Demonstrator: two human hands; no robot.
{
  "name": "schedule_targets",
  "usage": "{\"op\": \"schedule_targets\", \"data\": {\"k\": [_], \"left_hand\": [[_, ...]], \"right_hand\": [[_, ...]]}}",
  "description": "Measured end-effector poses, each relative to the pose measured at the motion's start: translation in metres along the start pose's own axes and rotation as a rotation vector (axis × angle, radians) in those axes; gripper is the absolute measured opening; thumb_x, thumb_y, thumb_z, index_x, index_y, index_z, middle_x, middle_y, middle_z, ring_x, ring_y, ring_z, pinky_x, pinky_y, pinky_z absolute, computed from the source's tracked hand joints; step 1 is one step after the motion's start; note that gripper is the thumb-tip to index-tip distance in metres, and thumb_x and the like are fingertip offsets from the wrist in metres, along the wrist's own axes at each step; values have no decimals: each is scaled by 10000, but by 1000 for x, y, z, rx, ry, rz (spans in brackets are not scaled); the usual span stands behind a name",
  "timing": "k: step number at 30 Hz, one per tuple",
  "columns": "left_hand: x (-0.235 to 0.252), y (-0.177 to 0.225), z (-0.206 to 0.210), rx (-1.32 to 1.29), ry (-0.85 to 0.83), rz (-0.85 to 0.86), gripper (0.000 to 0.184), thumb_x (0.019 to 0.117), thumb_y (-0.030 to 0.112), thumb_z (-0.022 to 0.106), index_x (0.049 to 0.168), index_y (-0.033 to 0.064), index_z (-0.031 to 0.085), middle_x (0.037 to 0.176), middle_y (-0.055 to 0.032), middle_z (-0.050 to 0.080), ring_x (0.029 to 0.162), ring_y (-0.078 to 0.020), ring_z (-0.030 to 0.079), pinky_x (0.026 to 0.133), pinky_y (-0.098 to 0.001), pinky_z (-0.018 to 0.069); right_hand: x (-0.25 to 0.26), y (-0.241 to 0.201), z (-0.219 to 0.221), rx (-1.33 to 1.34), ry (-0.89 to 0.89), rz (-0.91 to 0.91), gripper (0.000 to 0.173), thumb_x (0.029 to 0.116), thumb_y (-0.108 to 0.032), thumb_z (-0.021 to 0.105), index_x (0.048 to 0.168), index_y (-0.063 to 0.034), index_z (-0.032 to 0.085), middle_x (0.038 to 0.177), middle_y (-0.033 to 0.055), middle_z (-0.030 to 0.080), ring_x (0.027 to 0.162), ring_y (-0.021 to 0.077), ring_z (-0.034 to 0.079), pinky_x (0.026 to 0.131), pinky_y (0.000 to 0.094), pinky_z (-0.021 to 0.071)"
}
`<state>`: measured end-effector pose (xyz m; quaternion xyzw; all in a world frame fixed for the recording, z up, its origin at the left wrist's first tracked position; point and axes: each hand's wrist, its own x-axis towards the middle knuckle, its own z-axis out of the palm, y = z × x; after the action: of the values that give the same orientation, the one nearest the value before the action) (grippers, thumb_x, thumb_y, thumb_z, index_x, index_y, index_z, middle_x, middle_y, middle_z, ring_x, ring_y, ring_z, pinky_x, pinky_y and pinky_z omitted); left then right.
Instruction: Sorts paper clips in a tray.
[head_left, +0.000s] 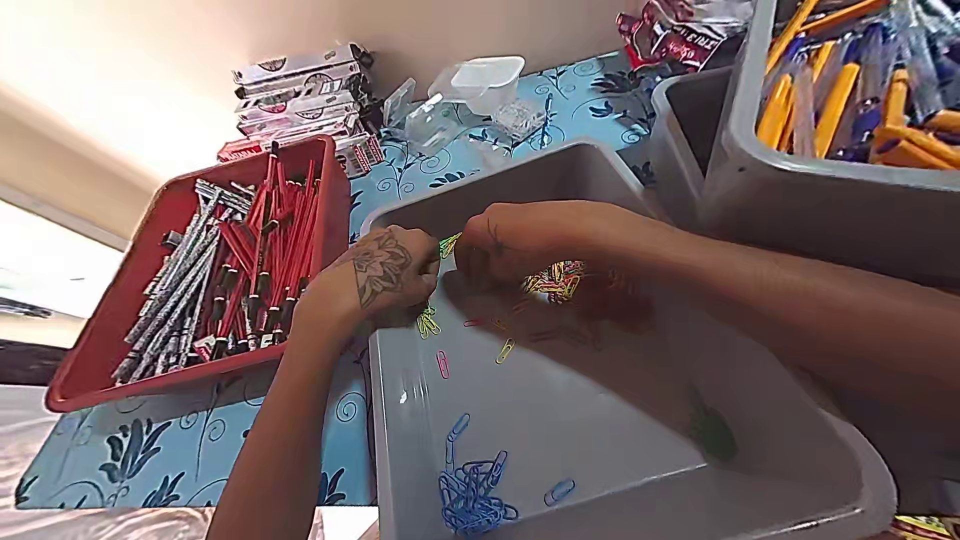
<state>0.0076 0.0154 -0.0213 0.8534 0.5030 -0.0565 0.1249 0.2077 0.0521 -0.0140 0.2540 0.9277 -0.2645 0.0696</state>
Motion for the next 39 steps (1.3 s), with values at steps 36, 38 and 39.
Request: {"op": "schedule_targets", "data": {"k": [36, 38, 39], "left_hand": [[-25, 9, -4, -717, -202, 550, 181, 959, 178, 668, 840, 77, 759, 698, 90, 696, 614, 72, 611, 531, -90, 469], [-19, 7, -4, -674, -47, 426, 168, 977, 168, 649, 861, 87, 742, 687, 86, 672, 595, 52, 588, 542, -118, 473], [-15, 7, -2, -641, 21, 362, 142, 977, 161, 657, 892, 81, 738, 693, 72, 666, 597, 34, 584, 560, -139, 480]], "right_hand": [[-19, -21, -20, 8, -34, 235, 139, 977, -95, 687, 944, 40, 704, 803, 97, 644, 738, 137, 593, 707, 326, 474], [-16, -3, -17, 25, -91, 196, 188, 910, -168, 781, 901, 12, 726, 760, 80, 657, 703, 160, 600, 674, 381, 483], [-15, 2, -14, 29, -95, 183, 215, 883, -203, 813, 866, -8, 725, 729, 64, 650, 676, 156, 595, 651, 383, 483]]}}
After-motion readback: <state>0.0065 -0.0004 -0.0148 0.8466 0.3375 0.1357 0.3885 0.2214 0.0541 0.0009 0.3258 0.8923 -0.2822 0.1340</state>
